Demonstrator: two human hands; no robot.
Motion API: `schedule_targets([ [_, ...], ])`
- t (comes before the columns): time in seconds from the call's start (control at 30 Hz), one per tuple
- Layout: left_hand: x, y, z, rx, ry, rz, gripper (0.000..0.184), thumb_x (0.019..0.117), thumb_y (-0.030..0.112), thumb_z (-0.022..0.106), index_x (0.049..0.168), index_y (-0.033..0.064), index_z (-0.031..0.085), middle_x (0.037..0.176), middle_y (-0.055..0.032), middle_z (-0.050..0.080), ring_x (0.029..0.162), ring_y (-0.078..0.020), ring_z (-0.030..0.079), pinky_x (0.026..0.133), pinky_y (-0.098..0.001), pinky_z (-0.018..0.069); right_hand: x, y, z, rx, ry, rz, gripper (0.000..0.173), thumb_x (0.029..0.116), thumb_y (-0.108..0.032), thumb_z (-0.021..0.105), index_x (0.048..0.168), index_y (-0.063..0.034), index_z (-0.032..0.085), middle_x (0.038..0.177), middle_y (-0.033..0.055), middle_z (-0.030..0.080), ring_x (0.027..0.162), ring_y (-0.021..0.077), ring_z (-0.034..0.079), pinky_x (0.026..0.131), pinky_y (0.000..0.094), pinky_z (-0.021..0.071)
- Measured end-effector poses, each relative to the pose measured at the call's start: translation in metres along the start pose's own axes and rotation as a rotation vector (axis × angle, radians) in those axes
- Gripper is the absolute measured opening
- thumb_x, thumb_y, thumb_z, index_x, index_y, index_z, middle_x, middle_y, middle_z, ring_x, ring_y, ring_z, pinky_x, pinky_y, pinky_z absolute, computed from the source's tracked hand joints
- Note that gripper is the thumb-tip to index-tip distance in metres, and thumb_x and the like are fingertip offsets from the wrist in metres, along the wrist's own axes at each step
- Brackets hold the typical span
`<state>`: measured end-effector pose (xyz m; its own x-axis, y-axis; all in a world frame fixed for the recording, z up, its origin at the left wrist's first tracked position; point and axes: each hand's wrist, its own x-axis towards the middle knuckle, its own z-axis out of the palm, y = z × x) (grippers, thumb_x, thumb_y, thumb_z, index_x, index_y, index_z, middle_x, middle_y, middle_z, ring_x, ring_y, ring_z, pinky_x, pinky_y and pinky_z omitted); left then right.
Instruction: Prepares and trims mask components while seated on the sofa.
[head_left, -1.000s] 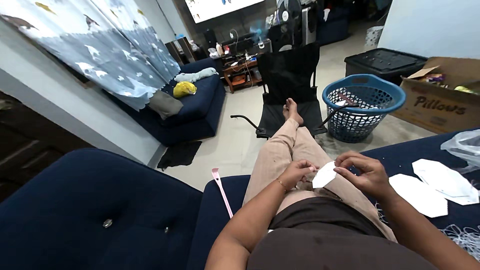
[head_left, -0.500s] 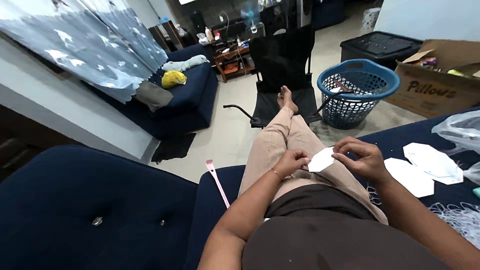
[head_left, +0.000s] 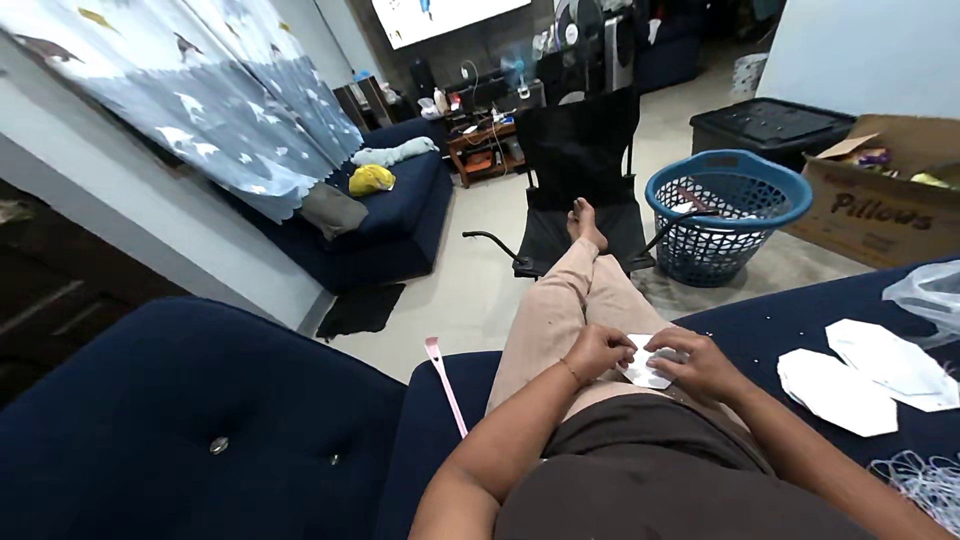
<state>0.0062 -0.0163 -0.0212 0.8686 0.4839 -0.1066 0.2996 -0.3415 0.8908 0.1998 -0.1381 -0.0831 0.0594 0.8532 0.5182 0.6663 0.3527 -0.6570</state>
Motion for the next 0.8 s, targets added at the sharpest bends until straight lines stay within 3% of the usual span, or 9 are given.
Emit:
schedule_targets([
  [0.13, 0.0, 0.0, -0.001, -0.03, 0.005, -0.016, 0.017, 0.0997, 0.006, 0.063, 0.108, -0.0068, 0.071, 0.091, -0.0106, 0.074, 0.075, -0.0089, 0.069, 0.072, -0.0265, 0.0586, 0.002, -0.003, 0.011, -0.057, 0.052, -0.014, 0.012, 0.089, -0.017, 0.072, 0.087, -0.0072, 0.078, 0.092, 0.0062, 0.075, 0.091, 0.0207, 0.069, 0.086, 0.0416, 0.0555],
  [0.33, 0.001, -0.002, 0.0, -0.062, 0.005, 0.0, 0.016, 0.0984, 0.005, 0.064, 0.106, -0.007, 0.072, 0.089, -0.0095, 0.074, 0.073, -0.0079, 0.069, 0.07, -0.0255, 0.0582, 0.002, -0.005, 0.015, -0.057, 0.062, 0.043, 0.02, 0.0895, -0.018, 0.072, 0.102, -0.0034, 0.075, 0.096, 0.0104, 0.073, 0.086, 0.0216, 0.069, 0.079, 0.038, 0.0575],
  [0.47, 0.0, 0.0, 0.0, -0.08, 0.009, -0.003, 0.015, 0.0981, 0.004, 0.064, 0.105, -0.007, 0.072, 0.089, -0.0098, 0.074, 0.074, -0.0082, 0.069, 0.071, -0.0258, 0.0584, 0.0, -0.007, 0.019, -0.073, 0.059, 0.059, 0.013, 0.0908, -0.015, 0.07, 0.091, -0.0043, 0.077, 0.088, 0.0087, 0.073, 0.082, 0.0197, 0.068, 0.077, 0.0373, 0.0566],
  [0.57, 0.0, 0.0, 0.002, -0.068, 0.012, -0.002, 0.014, 0.0975, 0.003, 0.065, 0.105, -0.0073, 0.072, 0.089, -0.0102, 0.074, 0.073, -0.0084, 0.069, 0.071, -0.0262, 0.0585, -0.001, -0.008, 0.02, -0.069, 0.058, 0.055, 0.013, 0.0919, -0.016, 0.068, 0.091, -0.0051, 0.076, 0.088, 0.0077, 0.072, 0.083, 0.0188, 0.068, 0.078, 0.0369, 0.0568],
  [0.7, -0.001, 0.0, 0.001, -0.013, 0.015, -0.008, 0.017, 0.0955, 0.002, 0.067, 0.109, -0.0074, 0.071, 0.093, -0.0126, 0.073, 0.076, -0.0106, 0.068, 0.074, -0.0286, 0.0582, -0.002, -0.009, 0.017, -0.08, 0.09, 0.089, 0.013, 0.0915, -0.014, 0.069, 0.091, -0.0037, 0.077, 0.089, 0.0098, 0.073, 0.083, 0.0221, 0.068, 0.078, 0.0406, 0.0568],
  [0.8, -0.002, 0.003, 0.001, 0.103, 0.038, -0.008, 0.018, 0.0971, 0.003, 0.064, 0.109, -0.0062, 0.072, 0.096, -0.0145, 0.074, 0.081, -0.0141, 0.07, 0.08, -0.0315, 0.0582, -0.005, -0.006, 0.011, -0.14, 0.167, 0.137, 0.014, 0.0916, -0.015, 0.069, 0.091, -0.0042, 0.077, 0.091, 0.0109, 0.073, 0.088, 0.0283, 0.069, 0.081, 0.0506, 0.0544],
])
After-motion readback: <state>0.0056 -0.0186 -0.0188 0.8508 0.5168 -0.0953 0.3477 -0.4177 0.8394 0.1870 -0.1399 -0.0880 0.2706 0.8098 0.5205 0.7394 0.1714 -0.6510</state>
